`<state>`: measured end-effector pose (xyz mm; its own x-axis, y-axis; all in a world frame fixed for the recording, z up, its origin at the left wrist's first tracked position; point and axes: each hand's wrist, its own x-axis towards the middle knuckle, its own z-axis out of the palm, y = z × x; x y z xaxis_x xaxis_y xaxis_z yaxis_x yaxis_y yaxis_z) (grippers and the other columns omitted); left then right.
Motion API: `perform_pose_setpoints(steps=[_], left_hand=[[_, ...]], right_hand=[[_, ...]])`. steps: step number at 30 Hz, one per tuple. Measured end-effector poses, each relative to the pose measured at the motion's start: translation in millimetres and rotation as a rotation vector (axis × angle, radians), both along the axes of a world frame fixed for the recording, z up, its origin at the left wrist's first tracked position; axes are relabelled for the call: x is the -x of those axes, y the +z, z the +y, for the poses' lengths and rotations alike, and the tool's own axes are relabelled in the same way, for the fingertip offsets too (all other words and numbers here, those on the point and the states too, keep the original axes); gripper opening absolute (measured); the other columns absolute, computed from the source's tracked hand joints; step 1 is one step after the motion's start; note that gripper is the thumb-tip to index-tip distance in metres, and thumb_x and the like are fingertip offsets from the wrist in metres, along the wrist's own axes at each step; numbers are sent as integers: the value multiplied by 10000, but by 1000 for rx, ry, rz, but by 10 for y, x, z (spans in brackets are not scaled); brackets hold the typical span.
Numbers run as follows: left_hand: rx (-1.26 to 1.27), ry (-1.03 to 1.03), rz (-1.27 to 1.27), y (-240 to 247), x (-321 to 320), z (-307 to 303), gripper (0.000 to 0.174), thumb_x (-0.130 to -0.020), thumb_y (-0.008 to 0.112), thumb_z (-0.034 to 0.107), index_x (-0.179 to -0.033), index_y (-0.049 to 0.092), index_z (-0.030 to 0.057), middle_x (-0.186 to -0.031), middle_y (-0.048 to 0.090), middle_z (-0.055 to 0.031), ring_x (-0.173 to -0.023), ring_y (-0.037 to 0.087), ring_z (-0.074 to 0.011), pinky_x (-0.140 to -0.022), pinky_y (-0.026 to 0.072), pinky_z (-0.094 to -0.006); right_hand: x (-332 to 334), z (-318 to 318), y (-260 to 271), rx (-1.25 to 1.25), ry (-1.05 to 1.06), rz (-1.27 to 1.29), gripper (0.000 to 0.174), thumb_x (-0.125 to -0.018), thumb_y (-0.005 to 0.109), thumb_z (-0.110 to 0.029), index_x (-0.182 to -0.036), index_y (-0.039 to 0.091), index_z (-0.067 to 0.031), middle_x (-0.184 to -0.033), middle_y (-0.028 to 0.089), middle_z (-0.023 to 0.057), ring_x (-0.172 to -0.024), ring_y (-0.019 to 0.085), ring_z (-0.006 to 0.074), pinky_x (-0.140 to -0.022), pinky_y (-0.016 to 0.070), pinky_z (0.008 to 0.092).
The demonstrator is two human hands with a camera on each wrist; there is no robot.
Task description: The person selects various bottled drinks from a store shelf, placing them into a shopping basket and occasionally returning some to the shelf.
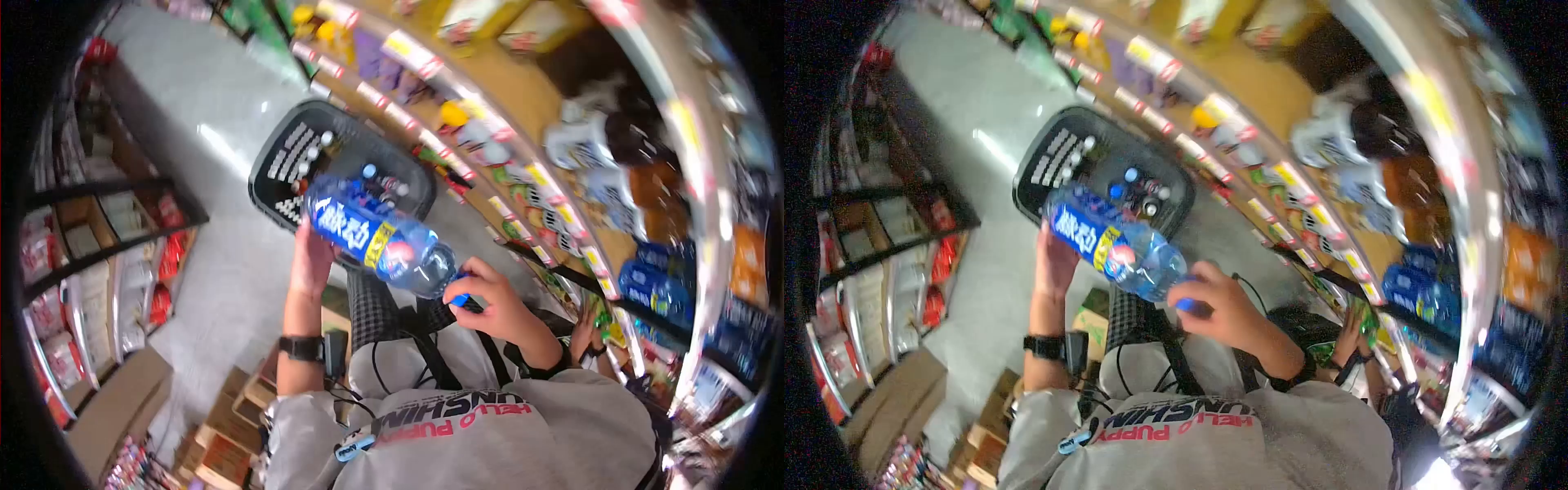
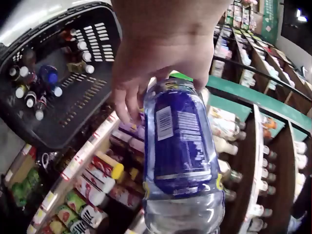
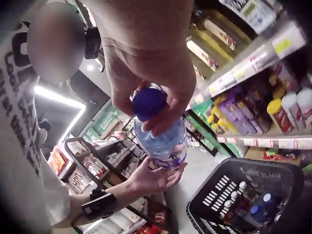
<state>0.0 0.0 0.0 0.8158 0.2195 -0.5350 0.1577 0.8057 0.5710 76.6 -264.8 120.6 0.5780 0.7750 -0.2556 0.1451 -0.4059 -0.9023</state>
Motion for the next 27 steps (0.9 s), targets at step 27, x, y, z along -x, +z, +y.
perform_pose_setpoints(steps=[27], left_hand=[[71, -984, -149, 1855, -726, -4707, 464, -870, 361, 439, -1187, 442, 110, -1155, 514, -79, -1082, 481, -227, -906, 388, -407]], right_hand=[[796, -3449, 1366, 301, -579, -1050, 359, -723, 583, -120, -1069, 494, -81, -987, 435, 150, -888, 523, 337, -743, 463, 398]])
